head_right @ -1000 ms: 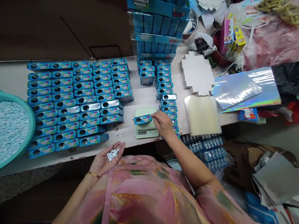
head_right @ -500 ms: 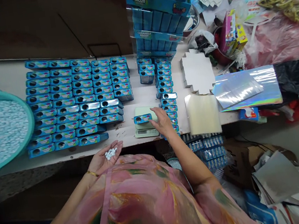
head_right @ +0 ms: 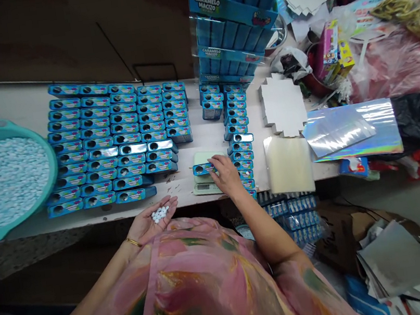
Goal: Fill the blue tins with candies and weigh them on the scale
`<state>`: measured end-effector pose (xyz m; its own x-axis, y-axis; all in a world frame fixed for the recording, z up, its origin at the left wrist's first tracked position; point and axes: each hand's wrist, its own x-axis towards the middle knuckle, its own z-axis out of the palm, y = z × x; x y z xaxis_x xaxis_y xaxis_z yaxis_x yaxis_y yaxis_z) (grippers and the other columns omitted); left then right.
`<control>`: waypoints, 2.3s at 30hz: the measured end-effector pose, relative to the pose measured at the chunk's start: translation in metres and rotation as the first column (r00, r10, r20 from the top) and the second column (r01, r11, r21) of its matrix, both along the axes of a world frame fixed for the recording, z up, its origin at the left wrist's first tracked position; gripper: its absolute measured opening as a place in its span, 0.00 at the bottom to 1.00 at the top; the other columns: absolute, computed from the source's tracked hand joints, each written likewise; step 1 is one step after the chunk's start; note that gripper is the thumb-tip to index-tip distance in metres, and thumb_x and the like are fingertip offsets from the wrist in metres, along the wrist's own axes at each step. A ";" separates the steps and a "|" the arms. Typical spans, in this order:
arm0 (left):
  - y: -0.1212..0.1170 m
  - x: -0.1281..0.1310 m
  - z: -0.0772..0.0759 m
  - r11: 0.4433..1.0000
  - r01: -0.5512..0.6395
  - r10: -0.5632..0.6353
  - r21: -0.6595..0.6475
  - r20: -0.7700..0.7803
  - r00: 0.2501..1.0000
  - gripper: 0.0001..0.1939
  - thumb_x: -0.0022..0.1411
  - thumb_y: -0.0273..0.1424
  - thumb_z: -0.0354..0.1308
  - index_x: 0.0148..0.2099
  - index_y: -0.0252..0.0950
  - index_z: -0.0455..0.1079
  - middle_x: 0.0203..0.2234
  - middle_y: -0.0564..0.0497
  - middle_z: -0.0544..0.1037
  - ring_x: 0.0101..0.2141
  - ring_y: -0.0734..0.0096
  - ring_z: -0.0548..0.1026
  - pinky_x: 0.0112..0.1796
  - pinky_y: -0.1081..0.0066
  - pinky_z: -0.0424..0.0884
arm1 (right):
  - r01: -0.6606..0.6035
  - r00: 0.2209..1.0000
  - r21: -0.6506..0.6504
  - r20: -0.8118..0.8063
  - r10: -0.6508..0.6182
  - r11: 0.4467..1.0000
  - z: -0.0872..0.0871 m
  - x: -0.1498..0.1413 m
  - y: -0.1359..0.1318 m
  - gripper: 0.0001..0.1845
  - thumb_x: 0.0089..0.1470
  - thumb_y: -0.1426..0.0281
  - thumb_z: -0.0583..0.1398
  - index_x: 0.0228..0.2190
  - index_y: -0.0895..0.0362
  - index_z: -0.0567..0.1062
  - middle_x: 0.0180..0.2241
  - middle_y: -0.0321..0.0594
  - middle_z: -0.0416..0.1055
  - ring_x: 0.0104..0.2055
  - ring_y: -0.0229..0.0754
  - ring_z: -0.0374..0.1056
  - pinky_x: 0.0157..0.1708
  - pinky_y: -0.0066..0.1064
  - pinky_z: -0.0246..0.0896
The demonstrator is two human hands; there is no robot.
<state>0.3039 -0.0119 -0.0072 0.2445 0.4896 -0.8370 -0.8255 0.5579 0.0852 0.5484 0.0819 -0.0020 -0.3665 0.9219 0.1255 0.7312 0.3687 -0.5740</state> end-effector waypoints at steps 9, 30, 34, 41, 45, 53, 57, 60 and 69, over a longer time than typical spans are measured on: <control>-0.003 -0.003 0.006 0.999 -0.033 0.032 -0.016 -0.029 0.999 0.17 0.56 0.19 0.44 0.47 0.23 0.64 0.37 0.37 0.74 0.40 0.61 0.72 0.38 0.68 0.71 | -0.115 0.959 -0.118 0.246 0.141 0.986 0.000 -0.012 0.004 0.21 0.48 0.73 0.55 0.46 0.60 0.64 0.43 0.47 0.64 0.43 0.47 0.57 0.44 0.40 0.57; -0.012 -0.024 0.006 0.984 -0.162 0.150 -0.073 -0.147 0.978 0.17 0.57 0.18 0.44 0.49 0.21 0.61 0.38 0.34 0.73 0.39 0.60 0.73 0.36 0.69 0.73 | 0.137 0.871 0.178 0.446 -0.204 0.974 -0.015 -0.021 0.183 0.16 0.51 0.73 0.53 0.44 0.58 0.67 0.48 0.49 0.58 0.46 0.48 0.52 0.40 0.39 0.53; -0.015 -0.024 0.009 0.977 -0.196 0.180 -0.085 -0.167 0.970 0.16 0.57 0.18 0.44 0.47 0.23 0.62 0.37 0.35 0.73 0.38 0.61 0.73 0.35 0.69 0.73 | 0.011 0.863 0.157 0.498 -0.088 0.988 -0.027 -0.021 0.203 0.12 0.54 0.75 0.49 0.35 0.63 0.72 0.49 0.49 0.56 0.49 0.46 0.49 0.42 0.40 0.48; -0.009 -0.019 0.008 0.978 -0.192 0.181 -0.081 -0.126 0.975 0.16 0.57 0.18 0.43 0.48 0.23 0.61 0.35 0.36 0.74 0.35 0.63 0.74 0.34 0.69 0.74 | -0.207 0.817 0.101 0.565 0.115 0.973 0.002 -0.005 0.117 0.12 0.54 0.73 0.50 0.37 0.56 0.71 0.44 0.45 0.62 0.42 0.43 0.55 0.38 0.35 0.51; 0.003 -0.010 0.007 0.993 -0.109 0.106 -0.041 -0.067 0.992 0.16 0.56 0.18 0.43 0.48 0.22 0.62 0.35 0.36 0.74 0.36 0.62 0.74 0.35 0.69 0.73 | -0.371 0.732 0.000 0.615 0.293 0.928 0.017 -0.012 0.051 0.12 0.54 0.72 0.51 0.38 0.52 0.70 0.44 0.44 0.62 0.41 0.44 0.55 0.36 0.34 0.52; 0.005 -0.003 0.009 1.000 -0.012 0.013 0.016 -0.047 0.999 0.16 0.56 0.19 0.44 0.45 0.23 0.65 0.36 0.36 0.74 0.38 0.61 0.73 0.36 0.69 0.72 | -0.109 0.975 0.108 0.203 0.086 0.988 0.005 0.004 0.011 0.14 0.54 0.65 0.52 0.40 0.57 0.69 0.41 0.42 0.68 0.43 0.41 0.60 0.42 0.32 0.56; 0.002 -0.003 0.010 1.000 -0.021 0.020 -0.004 -0.050 0.999 0.16 0.56 0.19 0.43 0.46 0.24 0.65 0.35 0.37 0.75 0.37 0.62 0.74 0.35 0.69 0.73 | 0.119 0.991 0.122 0.051 -0.125 0.985 0.008 0.031 0.006 0.11 0.54 0.68 0.51 0.36 0.57 0.71 0.37 0.42 0.70 0.42 0.40 0.62 0.43 0.32 0.57; 0.000 -0.002 0.011 0.999 -0.031 0.030 -0.021 -0.058 0.998 0.18 0.56 0.19 0.43 0.48 0.25 0.64 0.36 0.38 0.75 0.37 0.62 0.74 0.35 0.68 0.73 | 0.137 0.988 0.088 0.057 -0.143 0.987 0.010 0.038 0.004 0.11 0.53 0.70 0.51 0.36 0.57 0.71 0.37 0.42 0.70 0.42 0.41 0.63 0.44 0.33 0.57; -0.004 -0.004 0.005 0.999 -0.045 0.044 -0.009 -0.042 0.998 0.18 0.56 0.19 0.44 0.48 0.26 0.65 0.37 0.37 0.74 0.39 0.60 0.73 0.36 0.66 0.73 | 0.060 0.995 0.053 0.080 -0.064 0.997 0.007 0.028 0.007 0.14 0.52 0.67 0.53 0.41 0.57 0.69 0.42 0.43 0.68 0.45 0.42 0.61 0.46 0.36 0.55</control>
